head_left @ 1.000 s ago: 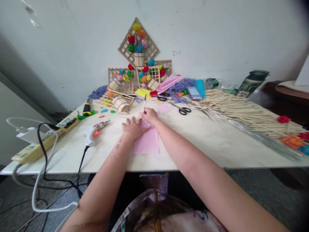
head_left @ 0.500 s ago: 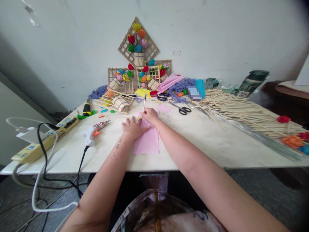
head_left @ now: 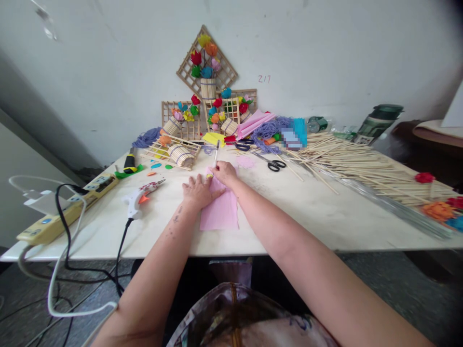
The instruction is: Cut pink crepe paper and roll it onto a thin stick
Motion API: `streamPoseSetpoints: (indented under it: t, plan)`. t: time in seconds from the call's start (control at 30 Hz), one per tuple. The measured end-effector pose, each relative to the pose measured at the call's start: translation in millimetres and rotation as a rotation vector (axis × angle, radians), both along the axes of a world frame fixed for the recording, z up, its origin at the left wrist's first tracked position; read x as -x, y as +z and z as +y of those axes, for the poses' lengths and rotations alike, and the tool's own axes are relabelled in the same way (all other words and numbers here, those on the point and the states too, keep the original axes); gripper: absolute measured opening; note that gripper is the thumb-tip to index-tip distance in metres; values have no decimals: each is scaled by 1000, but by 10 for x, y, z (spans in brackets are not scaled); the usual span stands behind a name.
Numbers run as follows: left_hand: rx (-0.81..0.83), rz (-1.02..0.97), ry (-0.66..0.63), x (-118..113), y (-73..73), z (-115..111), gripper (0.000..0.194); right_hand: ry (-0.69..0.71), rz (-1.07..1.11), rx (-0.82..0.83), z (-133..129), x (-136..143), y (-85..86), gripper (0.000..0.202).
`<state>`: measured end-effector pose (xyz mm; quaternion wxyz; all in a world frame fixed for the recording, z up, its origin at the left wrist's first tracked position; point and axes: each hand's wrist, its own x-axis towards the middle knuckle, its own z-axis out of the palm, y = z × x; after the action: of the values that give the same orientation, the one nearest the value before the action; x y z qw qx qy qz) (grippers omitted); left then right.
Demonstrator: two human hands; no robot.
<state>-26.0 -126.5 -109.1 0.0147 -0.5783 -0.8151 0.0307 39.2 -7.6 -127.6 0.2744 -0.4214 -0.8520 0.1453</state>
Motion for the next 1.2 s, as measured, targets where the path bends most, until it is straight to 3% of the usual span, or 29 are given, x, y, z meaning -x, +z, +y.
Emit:
streamPoseSetpoints:
  t: [1.2]
  plan:
    - [-21, -10, -3, 12, -15, 3, 88, 29, 43, 40, -4, -5, 0, 34]
